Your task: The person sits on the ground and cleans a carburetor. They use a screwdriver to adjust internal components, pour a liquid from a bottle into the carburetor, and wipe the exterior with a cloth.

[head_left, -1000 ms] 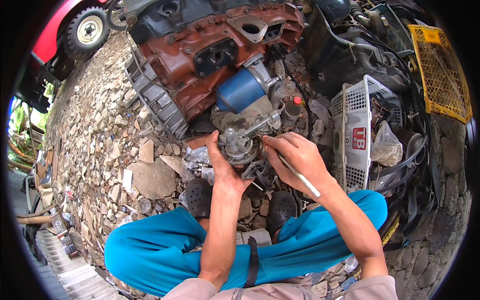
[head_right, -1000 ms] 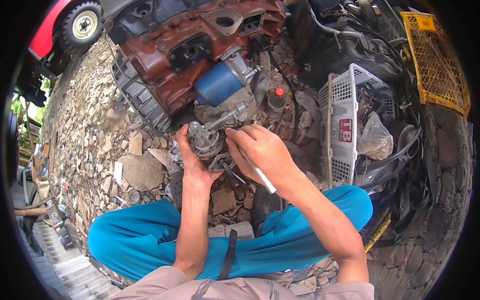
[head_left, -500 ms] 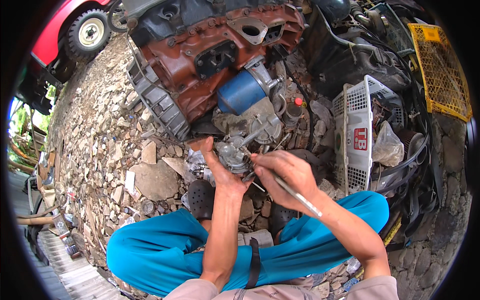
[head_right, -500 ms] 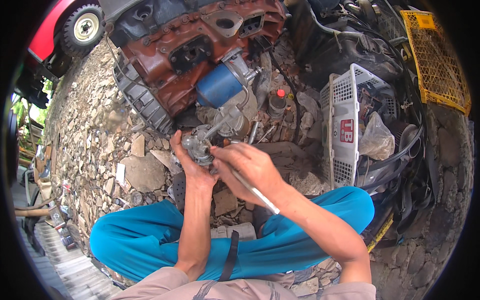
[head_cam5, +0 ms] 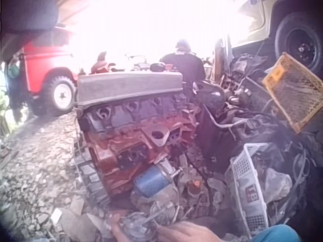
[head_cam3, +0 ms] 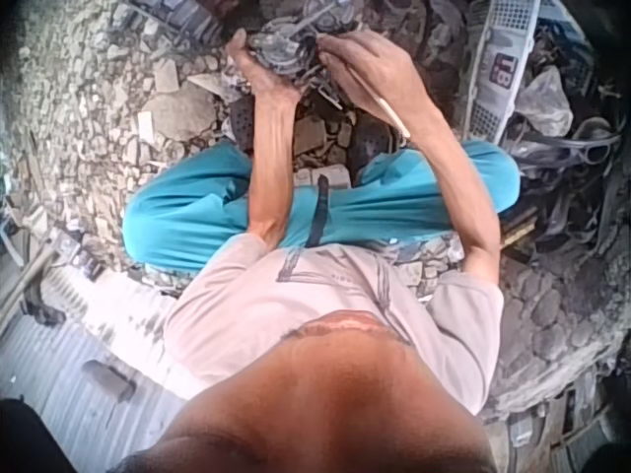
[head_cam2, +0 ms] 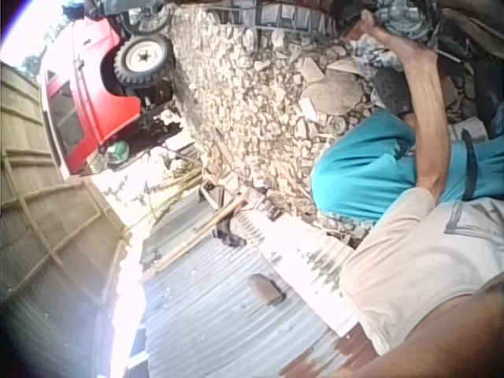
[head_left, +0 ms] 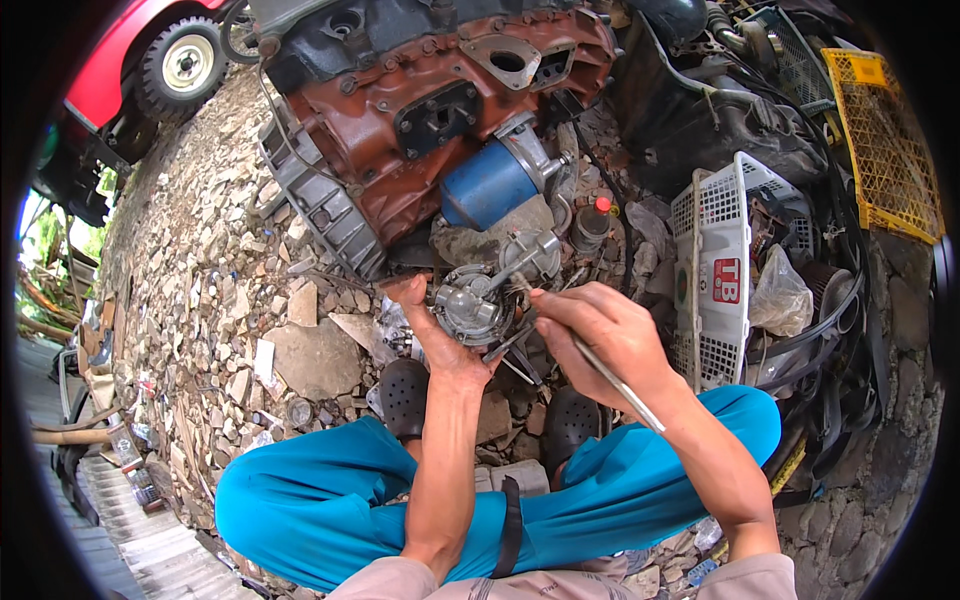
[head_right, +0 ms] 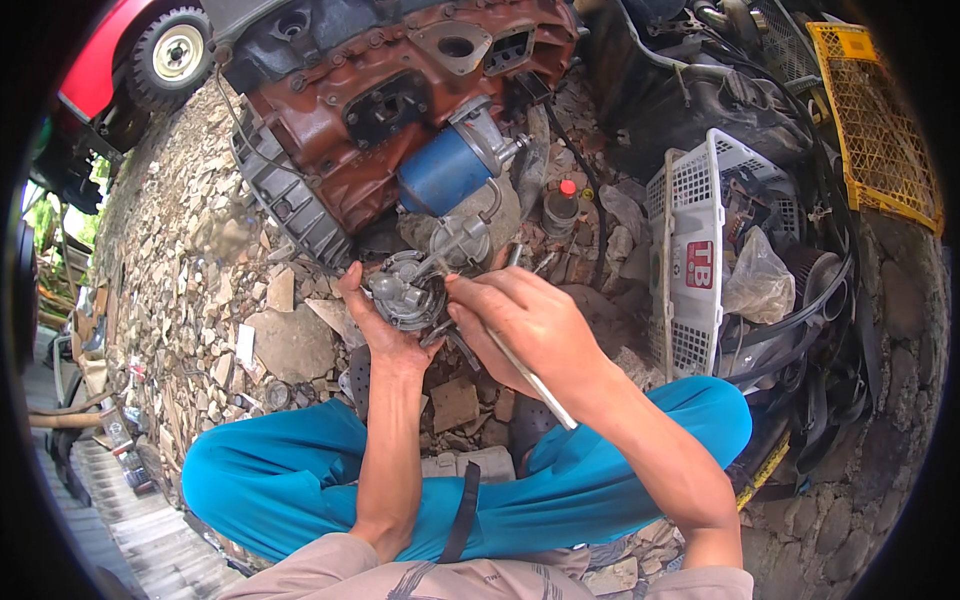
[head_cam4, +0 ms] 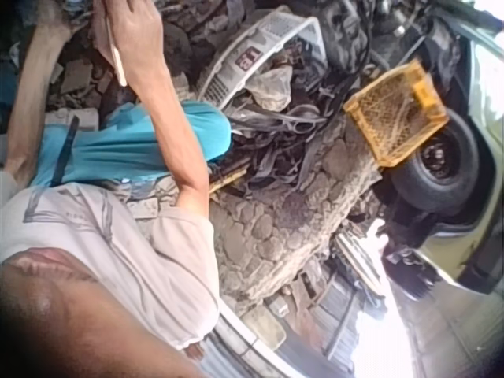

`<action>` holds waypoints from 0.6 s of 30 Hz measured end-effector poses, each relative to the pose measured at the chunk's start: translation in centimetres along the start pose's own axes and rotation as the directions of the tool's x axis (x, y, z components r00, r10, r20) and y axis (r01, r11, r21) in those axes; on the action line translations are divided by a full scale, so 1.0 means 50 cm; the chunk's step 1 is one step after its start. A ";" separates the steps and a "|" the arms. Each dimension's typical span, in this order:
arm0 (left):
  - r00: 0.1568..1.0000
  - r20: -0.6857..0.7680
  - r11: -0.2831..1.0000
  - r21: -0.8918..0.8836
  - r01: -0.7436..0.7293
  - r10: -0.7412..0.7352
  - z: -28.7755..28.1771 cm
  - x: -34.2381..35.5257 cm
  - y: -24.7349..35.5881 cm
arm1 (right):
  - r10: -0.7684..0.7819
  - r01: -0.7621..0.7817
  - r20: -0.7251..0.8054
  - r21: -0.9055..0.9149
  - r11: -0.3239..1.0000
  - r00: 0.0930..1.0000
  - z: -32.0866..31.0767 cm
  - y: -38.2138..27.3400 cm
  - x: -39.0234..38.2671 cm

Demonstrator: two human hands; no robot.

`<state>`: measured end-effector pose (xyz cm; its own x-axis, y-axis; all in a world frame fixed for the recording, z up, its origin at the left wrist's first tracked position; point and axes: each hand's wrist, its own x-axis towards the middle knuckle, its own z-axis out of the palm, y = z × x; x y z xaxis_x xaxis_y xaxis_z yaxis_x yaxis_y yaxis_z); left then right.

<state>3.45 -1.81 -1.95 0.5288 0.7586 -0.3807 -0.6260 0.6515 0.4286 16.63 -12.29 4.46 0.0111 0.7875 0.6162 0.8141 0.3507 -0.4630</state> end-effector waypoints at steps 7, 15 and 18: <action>0.991 -0.038 0.986 0.119 -0.119 0.125 -0.022 0.010 -0.003 | 0.142 -0.146 0.147 0.018 0.989 0.979 -0.012 0.000 0.007; 0.994 -0.018 0.980 0.169 -0.106 0.111 -0.018 0.006 0.006 | 0.092 -0.079 0.148 -0.096 0.992 0.985 0.014 0.012 -0.004; 0.977 -0.151 0.981 0.144 -0.131 0.153 0.008 0.002 -0.003 | 0.104 -0.090 0.080 -0.167 0.982 0.991 0.001 0.005 -0.003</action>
<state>3.81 -1.82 -1.74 0.3341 0.8384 -0.4305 -0.6010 0.5414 0.5880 16.81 -12.28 4.22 0.0495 0.8578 0.5116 0.8954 0.1889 -0.4033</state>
